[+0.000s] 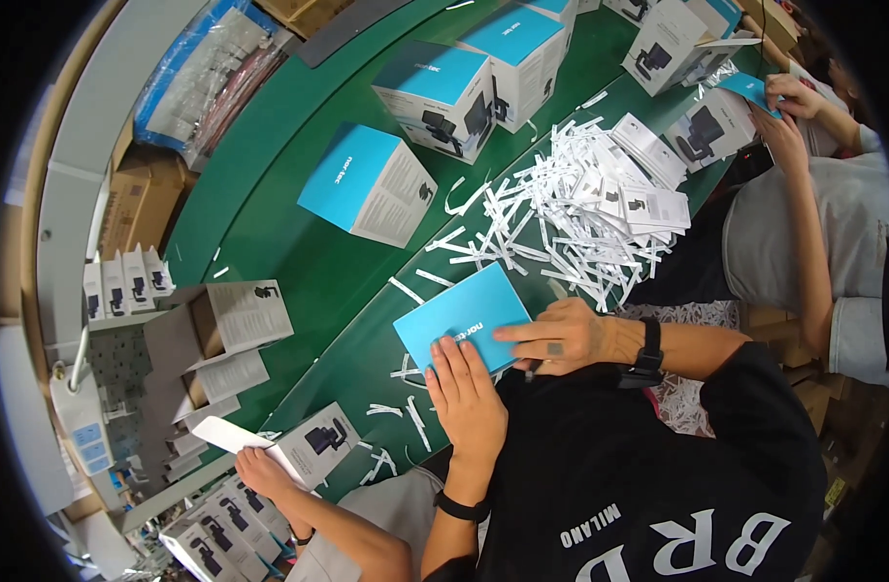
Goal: The person packs boxes by inserting a manual and a blue box into a white box, then uses a utility knife to cut a strip of tape and applies it to the white box. The person repeats these actions for several boxes before moving to a pile of boxes on the floor.
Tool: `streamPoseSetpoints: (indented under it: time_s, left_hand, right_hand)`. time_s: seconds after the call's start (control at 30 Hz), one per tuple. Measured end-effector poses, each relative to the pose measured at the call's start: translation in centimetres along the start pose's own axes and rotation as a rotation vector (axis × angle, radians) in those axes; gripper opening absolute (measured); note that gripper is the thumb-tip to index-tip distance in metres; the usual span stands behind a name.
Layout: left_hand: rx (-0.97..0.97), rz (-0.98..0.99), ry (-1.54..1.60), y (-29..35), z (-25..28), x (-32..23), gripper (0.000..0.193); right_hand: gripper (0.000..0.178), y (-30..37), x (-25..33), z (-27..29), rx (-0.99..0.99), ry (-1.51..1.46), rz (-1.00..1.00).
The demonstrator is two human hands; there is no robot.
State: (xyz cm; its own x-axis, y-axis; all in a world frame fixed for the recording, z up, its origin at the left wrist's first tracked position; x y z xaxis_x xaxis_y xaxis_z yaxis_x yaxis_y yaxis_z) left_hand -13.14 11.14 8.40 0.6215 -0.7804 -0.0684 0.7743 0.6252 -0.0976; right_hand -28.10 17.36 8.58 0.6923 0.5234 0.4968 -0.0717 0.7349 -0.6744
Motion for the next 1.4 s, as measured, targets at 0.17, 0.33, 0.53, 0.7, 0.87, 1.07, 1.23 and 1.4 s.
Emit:
streamPoseSetpoints:
  time_s: [0.17, 0.33, 0.53, 0.7, 0.87, 1.07, 1.23, 1.4]
  left_hand:
    - [-0.23, -0.175, 0.16, 1.6, -1.4, 1.8, 0.039]
    - [-0.399, -0.289, 0.197, 1.0, 0.0, 2.1, 0.023]
    - [-0.385, -0.266, 0.258, 1.1, -0.8, 1.9, 0.029]
    - [-0.111, -0.256, 0.376, -1.5, 1.5, 3.5, 0.047]
    - [0.029, -0.108, 0.249, -4.7, 4.0, 4.1, 0.086]
    - [0.066, -0.2, 0.353, -4.9, 3.3, 4.9, 0.102]
    - [-0.016, -0.141, 0.322, -3.8, 4.1, 5.0, 0.102]
    - [-0.068, 0.342, 0.371, -3.3, 3.1, 13.5, 0.102]
  right_hand:
    - [0.029, -0.7, 0.3, -1.2, -0.006, 0.078, -0.047]
    - [0.03, 0.1, 0.1, -0.9, -0.024, 0.088, -0.064]
    - [0.026, -0.3, -0.7, -1.3, 0.042, 0.035, 0.012]
    - [0.029, -0.1, -0.2, -0.8, -0.003, 0.038, -0.031]
    - [0.031, -0.6, 0.7, -1.0, 0.045, 0.104, 0.019]
    - [0.031, -1.1, 1.0, 0.0, 0.094, 0.102, 0.023]
    - [0.021, -0.9, 1.0, 1.0, -0.037, -0.113, -0.194]
    - [0.002, -0.1, 2.8, 8.0, -0.519, -1.225, -0.885]
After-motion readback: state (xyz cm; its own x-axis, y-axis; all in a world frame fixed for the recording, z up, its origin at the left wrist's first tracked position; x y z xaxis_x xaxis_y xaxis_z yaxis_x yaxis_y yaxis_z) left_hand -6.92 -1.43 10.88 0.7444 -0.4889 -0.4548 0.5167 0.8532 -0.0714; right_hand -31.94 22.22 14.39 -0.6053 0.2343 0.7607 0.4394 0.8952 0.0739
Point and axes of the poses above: each hand's wrist, its own y-axis away from the middle knuckle, its own z-axis out of the back of the hand, x = y × z, the point moved 7 cm from there along -y, towards the middle knuckle, and after that the axes turned 1 degree about z, right-handed, at the moved point
